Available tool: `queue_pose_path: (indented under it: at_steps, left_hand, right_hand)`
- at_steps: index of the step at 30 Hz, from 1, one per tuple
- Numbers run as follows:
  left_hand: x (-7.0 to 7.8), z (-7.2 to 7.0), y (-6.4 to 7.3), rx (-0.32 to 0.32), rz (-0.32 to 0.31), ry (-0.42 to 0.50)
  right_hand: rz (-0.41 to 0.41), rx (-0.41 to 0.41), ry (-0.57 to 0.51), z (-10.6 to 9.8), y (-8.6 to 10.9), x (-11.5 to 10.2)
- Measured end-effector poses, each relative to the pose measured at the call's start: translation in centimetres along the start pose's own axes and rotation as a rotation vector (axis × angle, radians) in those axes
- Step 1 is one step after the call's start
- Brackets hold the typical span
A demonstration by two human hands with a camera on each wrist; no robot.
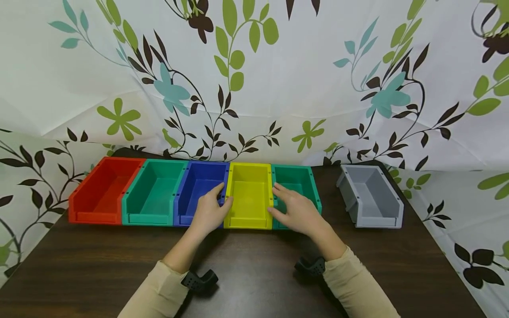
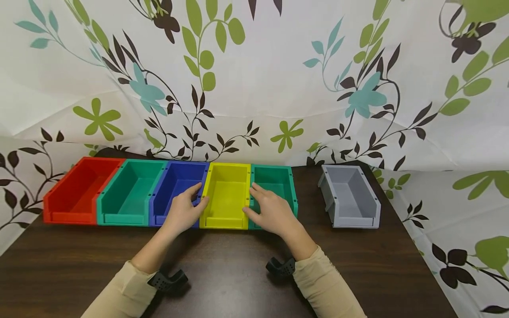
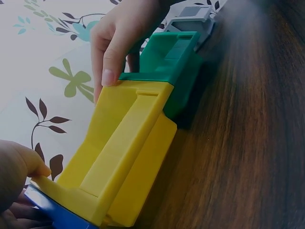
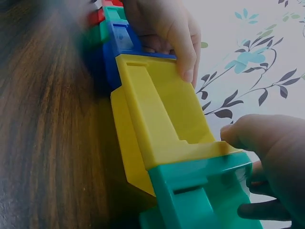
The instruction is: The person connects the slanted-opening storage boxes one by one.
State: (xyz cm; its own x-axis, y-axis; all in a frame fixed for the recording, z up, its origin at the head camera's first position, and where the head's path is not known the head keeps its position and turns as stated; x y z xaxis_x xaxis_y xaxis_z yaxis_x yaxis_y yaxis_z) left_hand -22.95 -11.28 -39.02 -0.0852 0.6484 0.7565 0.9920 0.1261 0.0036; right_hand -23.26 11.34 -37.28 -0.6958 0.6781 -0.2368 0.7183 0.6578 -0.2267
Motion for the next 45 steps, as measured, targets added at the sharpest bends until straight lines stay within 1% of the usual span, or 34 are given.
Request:
queue_pose_path:
  at_steps: [4, 6, 8, 10, 11, 13, 15, 18, 20, 22, 25, 27, 29, 31, 33, 35, 37, 40, 42, 45]
  left_hand:
    - [0.1, 0.0, 0.3, 0.035, -0.012, 0.010]
    - [0.0, -0.2, 0.5, 0.067, -0.023, 0.009]
    - [-0.1, -0.5, 0.6, 0.099, -0.042, -0.001]
    - [-0.1, -0.8, 0.6, 0.115, -0.064, -0.003]
    - [-0.2, -0.9, 0.6, 0.123, -0.075, -0.006]
    - [-0.2, -1.2, 0.5, 0.128, -0.090, -0.008]
    - [-0.3, -1.3, 0.4, 0.123, -0.107, -0.008]
    - [-0.3, -1.0, 0.4, 0.102, -0.120, -0.014]
    - [-0.2, -0.8, 0.4, 0.090, -0.121, -0.018]
    - [0.0, -0.7, 0.4, 0.101, -0.102, -0.027]
    - [0.5, -0.5, 0.5, 0.148, -0.058, -0.079]
    - [1.1, -0.2, 0.6, 0.194, -0.012, -0.134]
    - [2.1, 0.2, 0.8, 0.233, 0.044, -0.183]
    - [3.1, 0.9, 0.9, 0.251, 0.101, -0.195]
    - [4.0, 1.8, 0.9, 0.229, 0.142, -0.163]
    - [4.7, 2.9, 0.8, 0.153, 0.144, -0.081]
    - [5.0, 4.0, 0.5, 0.068, 0.120, 0.001]
    - [5.1, 5.6, 0.2, -0.043, 0.072, 0.099]
    - [5.1, 6.4, 0.1, -0.089, 0.060, 0.132]
    - [5.0, 7.1, 0.0, -0.135, 0.040, 0.176]
  right_hand:
    - [-0.006, -0.020, -0.069, -0.1, 0.4, 0.4]
    - [-0.004, 0.010, -0.115, -0.6, 0.7, 0.9]
    - [0.008, 0.075, -0.150, -1.6, 1.0, 1.8]
    - [0.021, 0.180, -0.146, -3.1, 1.6, 3.0]
    - [0.042, 0.231, -0.135, -4.0, 2.0, 3.8]
    - [0.096, 0.317, -0.106, -5.5, 3.0, 5.5]
    - [0.180, 0.359, -0.073, -6.7, 4.4, 7.4]
    - [0.332, 0.355, -0.028, -7.8, 7.2, 10.4]
    - [0.418, 0.334, 0.001, -8.3, 9.2, 12.1]
    - [0.488, 0.324, 0.027, -8.8, 10.9, 13.6]
    - [0.579, 0.318, 0.048, -9.3, 13.0, 15.6]
    - [0.636, 0.323, 0.050, -9.5, 14.0, 16.7]
    - [0.676, 0.330, 0.042, -9.6, 14.7, 17.8]
    - [0.716, 0.322, 0.030, -9.5, 15.3, 18.7]
    - [0.746, 0.300, 0.014, -9.4, 15.8, 19.4]
    - [0.772, 0.269, -0.012, -9.0, 16.2, 19.9]
    - [0.785, 0.256, -0.044, -8.7, 16.5, 20.4]
    - [0.798, 0.278, -0.089, -8.2, 16.9, 20.9]
    - [0.802, 0.300, -0.100, -8.1, 17.2, 21.1]
    - [0.812, 0.319, -0.104, -7.9, 17.7, 21.6]
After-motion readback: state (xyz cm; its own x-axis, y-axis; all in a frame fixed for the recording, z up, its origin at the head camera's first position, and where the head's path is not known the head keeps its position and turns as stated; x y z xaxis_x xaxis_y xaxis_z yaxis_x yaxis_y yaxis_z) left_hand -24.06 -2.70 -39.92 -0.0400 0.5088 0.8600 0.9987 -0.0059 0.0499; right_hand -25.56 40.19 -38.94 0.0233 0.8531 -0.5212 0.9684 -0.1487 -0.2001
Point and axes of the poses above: each hand's wrist, its own y-axis away from the middle knuckle, its own z-axis out of the palm, x = y × z, the point moved 5 cm from there along -y, towards the middle knuckle, and after that the axes turned 12 degrees about -z, right-handed, at the moved point
